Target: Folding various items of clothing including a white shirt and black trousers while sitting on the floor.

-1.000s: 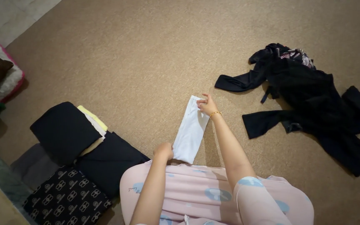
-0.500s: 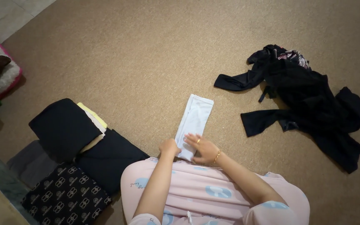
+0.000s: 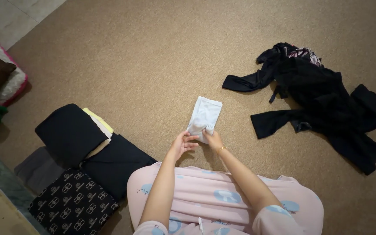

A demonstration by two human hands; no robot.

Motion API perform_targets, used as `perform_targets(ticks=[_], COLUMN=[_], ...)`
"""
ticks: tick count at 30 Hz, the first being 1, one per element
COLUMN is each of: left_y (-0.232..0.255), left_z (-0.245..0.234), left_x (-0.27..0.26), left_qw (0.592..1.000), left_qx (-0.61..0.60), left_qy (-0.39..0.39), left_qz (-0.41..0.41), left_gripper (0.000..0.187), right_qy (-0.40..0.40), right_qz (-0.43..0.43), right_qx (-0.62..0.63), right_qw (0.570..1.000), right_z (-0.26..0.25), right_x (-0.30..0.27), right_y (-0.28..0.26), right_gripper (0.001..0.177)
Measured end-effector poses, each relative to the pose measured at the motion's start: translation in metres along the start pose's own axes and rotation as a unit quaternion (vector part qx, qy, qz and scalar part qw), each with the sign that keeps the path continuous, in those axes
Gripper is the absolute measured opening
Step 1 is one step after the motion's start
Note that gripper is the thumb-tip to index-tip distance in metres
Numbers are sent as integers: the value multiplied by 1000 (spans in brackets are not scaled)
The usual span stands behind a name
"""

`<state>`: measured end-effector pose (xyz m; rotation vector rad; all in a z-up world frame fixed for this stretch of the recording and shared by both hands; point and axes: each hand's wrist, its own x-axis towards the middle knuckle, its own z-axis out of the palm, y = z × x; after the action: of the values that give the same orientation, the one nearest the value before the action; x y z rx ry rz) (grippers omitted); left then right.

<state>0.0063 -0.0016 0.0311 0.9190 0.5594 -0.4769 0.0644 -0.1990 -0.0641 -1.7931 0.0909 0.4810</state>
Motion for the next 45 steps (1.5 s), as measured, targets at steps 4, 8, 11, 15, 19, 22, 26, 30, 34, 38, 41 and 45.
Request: perform_targets(ticks=[4,8,11,15,19,22,26,30,34,38,41,45], left_y=[-16,-29,-22,-16,2,33,2,3,-2,-10,-10,-17], left_z=[-13,-23,-13,-2,14,47,14,18,14,4,4,-2], left_x=[25,44,37,30,5,-37,-4,-5,6,17,21,33], left_qw=[983,965,932,892,792,752,727,761,770,788,794,791], left_qx=[115,153,249,377,572,632,657,611,591,561,548,551], left_qy=[142,206,168,115,146,187,171,203,227,235,239,250], left_qz=[2,53,205,223,155,-10,101,82,79,99,109,91], left_gripper=[30,41,69,107,75,59,36,38,38,41,41,38], right_qy=[20,-34,-83,-157,-180,-182,-115,24,115,216,119,-76], right_qz=[111,179,177,154,75,71,69,69,67,-111,-288,-239], right_qx=[130,167,161,112,34,46,49,-25,-51,-243,-398,-540], right_qw=[985,969,967,969,980,980,990,997,990,939,863,803], right_z=[-10,-14,-14,-15,-14,-17,-19,-17,-14,-11,-7,2], right_x=[29,31,22,4,6,7,-11,-23,-47,-72,-93,-96], right_y=[-8,-15,-22,-32,-5,1,-13,-30,-65,-65,-87,-108], right_gripper=[44,51,50,44,38,35,38,41,56,56,65,82])
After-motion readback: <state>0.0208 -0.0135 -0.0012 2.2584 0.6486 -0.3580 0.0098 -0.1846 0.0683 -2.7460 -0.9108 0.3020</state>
